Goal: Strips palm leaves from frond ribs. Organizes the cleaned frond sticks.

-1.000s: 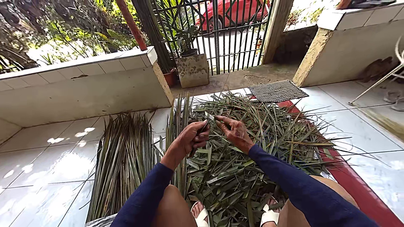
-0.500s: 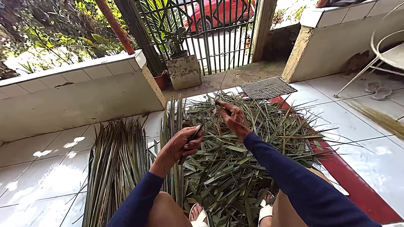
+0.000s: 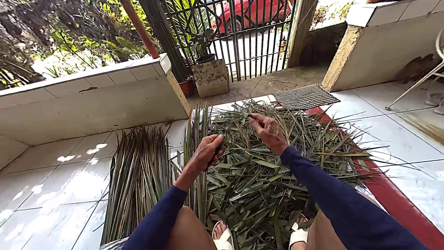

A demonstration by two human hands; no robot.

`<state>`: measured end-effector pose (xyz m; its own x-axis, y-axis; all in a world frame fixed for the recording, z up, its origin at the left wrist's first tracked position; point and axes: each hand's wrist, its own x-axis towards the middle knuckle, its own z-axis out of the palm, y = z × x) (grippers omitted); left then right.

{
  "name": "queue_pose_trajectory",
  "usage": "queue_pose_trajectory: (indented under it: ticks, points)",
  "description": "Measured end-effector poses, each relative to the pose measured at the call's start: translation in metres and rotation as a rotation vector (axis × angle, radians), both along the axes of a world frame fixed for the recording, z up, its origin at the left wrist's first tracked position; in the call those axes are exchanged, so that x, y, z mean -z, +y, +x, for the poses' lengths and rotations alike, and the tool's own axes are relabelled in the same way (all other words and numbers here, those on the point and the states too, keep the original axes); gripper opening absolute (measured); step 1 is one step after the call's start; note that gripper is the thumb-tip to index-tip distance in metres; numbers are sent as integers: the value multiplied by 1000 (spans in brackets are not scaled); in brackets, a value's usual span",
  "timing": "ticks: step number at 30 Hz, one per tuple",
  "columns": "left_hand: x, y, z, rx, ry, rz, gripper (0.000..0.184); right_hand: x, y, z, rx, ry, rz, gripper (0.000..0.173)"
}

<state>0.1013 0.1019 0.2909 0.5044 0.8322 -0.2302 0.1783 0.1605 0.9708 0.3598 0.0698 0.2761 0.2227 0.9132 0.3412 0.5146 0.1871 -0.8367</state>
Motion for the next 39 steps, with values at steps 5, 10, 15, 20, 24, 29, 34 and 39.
queue_pose_trajectory:
  ticks: [5,10,15,20,24,29,34,39]
  points:
    - [-1,-1,20,-1,151,216,36,12,-15,-27,-105,-103,-92,35]
    - [-1,-1,25,28,177,315,37,12,-17,-26,-57,-162,-97,35]
    - [-1,-1,24,24,161,336,37,6,-18,-28,-4,-205,-105,36]
    - [-4,-3,21,28,172,338,38,0,-21,-33,59,-247,-78,36]
    - [-7,-7,18,42,162,312,37,0,-16,-25,115,-251,-33,36]
    - [-5,-7,9,75,144,291,36,6,4,0,143,-171,-41,39]
    - [-5,-8,-2,108,133,233,35,14,24,29,232,-73,-58,41]
    - [-2,-5,-5,54,129,180,35,14,28,54,359,26,-5,40]
